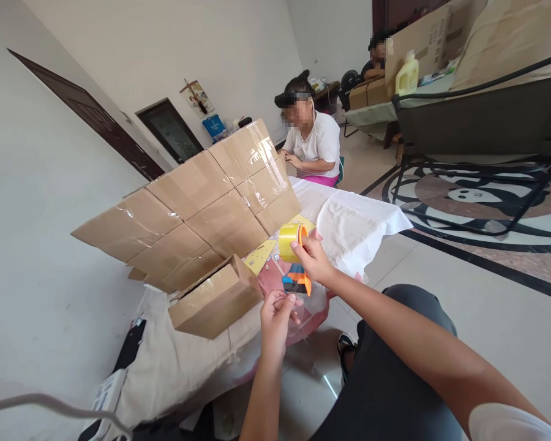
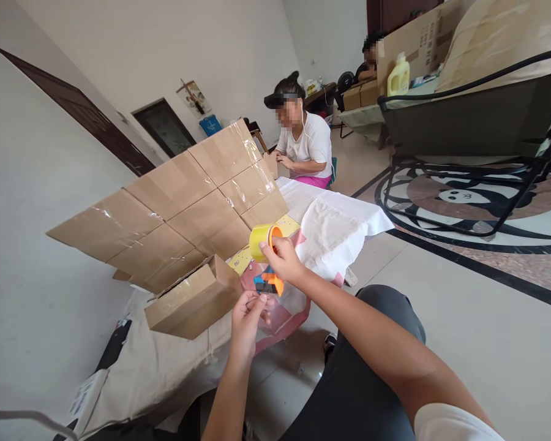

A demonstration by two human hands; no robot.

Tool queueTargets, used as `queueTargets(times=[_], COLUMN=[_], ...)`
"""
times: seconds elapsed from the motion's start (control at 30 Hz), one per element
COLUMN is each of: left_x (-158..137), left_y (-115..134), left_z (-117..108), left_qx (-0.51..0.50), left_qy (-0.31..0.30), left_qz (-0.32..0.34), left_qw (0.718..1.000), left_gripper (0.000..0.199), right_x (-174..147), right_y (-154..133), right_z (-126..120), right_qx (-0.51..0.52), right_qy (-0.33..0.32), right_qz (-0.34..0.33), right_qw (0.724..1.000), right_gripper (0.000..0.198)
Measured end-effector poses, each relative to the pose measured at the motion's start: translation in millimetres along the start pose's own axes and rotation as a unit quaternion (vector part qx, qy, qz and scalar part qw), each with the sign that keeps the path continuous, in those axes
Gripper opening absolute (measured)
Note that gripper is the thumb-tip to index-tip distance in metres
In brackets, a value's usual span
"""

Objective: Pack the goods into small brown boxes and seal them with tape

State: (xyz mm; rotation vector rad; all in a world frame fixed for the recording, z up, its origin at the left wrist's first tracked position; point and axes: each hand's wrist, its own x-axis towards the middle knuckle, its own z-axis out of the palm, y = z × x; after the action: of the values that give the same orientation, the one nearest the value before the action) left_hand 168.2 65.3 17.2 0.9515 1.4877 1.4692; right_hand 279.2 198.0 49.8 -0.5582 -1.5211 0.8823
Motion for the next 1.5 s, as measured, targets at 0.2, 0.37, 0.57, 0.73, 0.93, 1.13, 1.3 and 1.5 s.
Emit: queueTargets(times=[0.2, 0.37, 0.57, 0.73, 0.93, 1.13, 1.3, 1.5], left_x=[1, 1, 2, -2, -8, -8, -7, -6], left_y=[1, 1, 3, 8, 7, 0, -4, -11], left_z=[0, 1, -2, -10, -12, -14, -19, -21], left_qx=[-0.001, -0.016, -0.061, -0.047, -0.041, -0.036, -0.049, -0.042], left_qy=[0.014, 0.025, 0.027, 0.027, 0.039, 0.010, 0.024, 0.036], left_qz=[0.026, 0.029, 0.003, 0.006, 0.027, 0.044, 0.057, 0.057], left_qw=[1.000, 0.999, 0.998, 0.998, 0.998, 0.998, 0.997, 0.997], left_gripper=[0.050, 0.048, 0.050, 0.052, 0.056, 0.053, 0.056, 0.054], right_x=[-1, -3, -10, -13, -13, -12, -13, -13], right_y=[-3, -4, 1, -12, -29, -30, -23, -21], right_z=[4, 6, 17, 24, 24, 22, 28, 32], right_qx=[0.047, 0.064, 0.124, 0.153, 0.178, 0.206, 0.234, 0.256], right_qy=[0.015, 0.027, 0.069, 0.060, 0.098, 0.092, 0.117, 0.119], right_qz=[0.042, 0.065, 0.119, 0.123, 0.141, 0.167, 0.211, 0.224], right_qw=[0.998, 0.995, 0.983, 0.979, 0.969, 0.960, 0.942, 0.933], right_gripper=[0.056, 0.058, 0.051, 0.047, 0.049, 0.051, 0.054, 0.054])
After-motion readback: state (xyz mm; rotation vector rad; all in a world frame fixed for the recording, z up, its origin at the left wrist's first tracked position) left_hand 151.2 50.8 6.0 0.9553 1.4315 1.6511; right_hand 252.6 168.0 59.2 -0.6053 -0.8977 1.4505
